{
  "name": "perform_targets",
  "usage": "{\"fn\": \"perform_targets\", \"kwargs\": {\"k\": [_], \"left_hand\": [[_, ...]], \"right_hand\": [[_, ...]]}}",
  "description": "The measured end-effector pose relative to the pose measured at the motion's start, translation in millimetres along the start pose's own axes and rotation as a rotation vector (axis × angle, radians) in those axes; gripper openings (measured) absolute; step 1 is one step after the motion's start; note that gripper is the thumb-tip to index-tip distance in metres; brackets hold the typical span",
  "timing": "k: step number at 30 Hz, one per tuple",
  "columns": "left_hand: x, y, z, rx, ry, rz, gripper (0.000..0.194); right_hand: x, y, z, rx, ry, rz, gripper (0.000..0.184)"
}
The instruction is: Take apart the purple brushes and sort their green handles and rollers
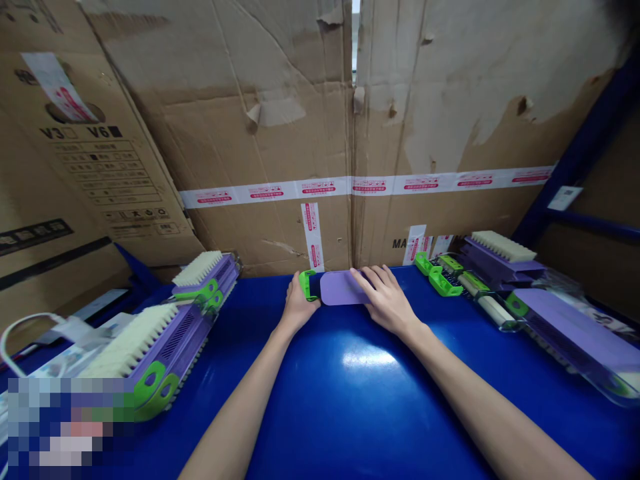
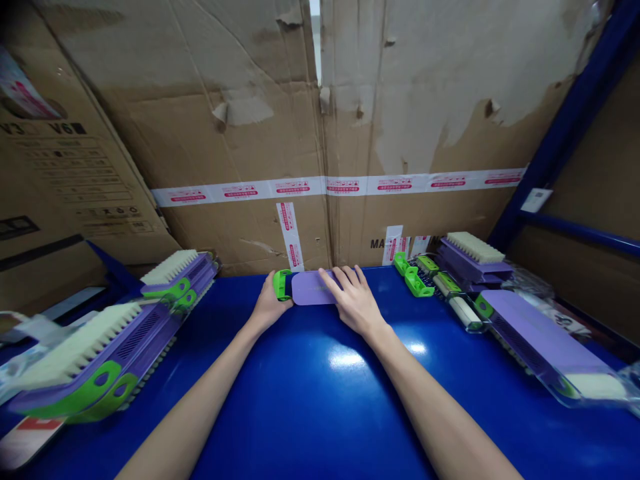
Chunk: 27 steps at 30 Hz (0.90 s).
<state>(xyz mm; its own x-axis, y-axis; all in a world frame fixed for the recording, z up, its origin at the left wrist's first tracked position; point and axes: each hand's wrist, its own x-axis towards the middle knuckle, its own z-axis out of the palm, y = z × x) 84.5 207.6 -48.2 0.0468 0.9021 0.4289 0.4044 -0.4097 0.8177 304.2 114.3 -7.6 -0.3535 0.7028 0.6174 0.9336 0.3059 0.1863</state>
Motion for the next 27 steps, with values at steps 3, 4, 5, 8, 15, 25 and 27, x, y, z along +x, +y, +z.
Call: {"fn": "perform_targets", "kwargs": {"k": [3, 4, 5, 8, 15, 25, 27], "left_hand": [[-2, 1, -1.4, 0.186, -0.017, -0.076, 0.083], [-4, 4, -2.4, 0.225, -0.020, -0.059, 0.080], [-6, 7, -3.3, 0.257, -0.022, -0.018, 0.076], [-12, 20, -5.2, 0.311, -0.041, 0.166, 0.064], [-13, 34, -4.2, 0.244, -0.139, 0.374, 0.013], [-2, 33, -14.3, -0.244, -0.017, 0.027, 0.022], [1, 33, -18.4, -0.387, 0.037, -0.070, 0.026]], "right_hand": [[-1, 2, 2, 0.021, 0.001, 0.024, 0.071], [-1, 2, 2, 0.027, 0.003, 0.031, 0.072], [-2, 3, 3, 0.033, 0.004, 0.038, 0.073], [-2, 4, 4, 0.051, 0.013, 0.049, 0.074], [-3, 5, 4, 0.098, 0.043, 0.082, 0.072], [-6, 14, 8, 0.085, 0.068, 0.166, 0.078], [-7, 17, 8, 0.071, 0.079, 0.200, 0.077]]}}
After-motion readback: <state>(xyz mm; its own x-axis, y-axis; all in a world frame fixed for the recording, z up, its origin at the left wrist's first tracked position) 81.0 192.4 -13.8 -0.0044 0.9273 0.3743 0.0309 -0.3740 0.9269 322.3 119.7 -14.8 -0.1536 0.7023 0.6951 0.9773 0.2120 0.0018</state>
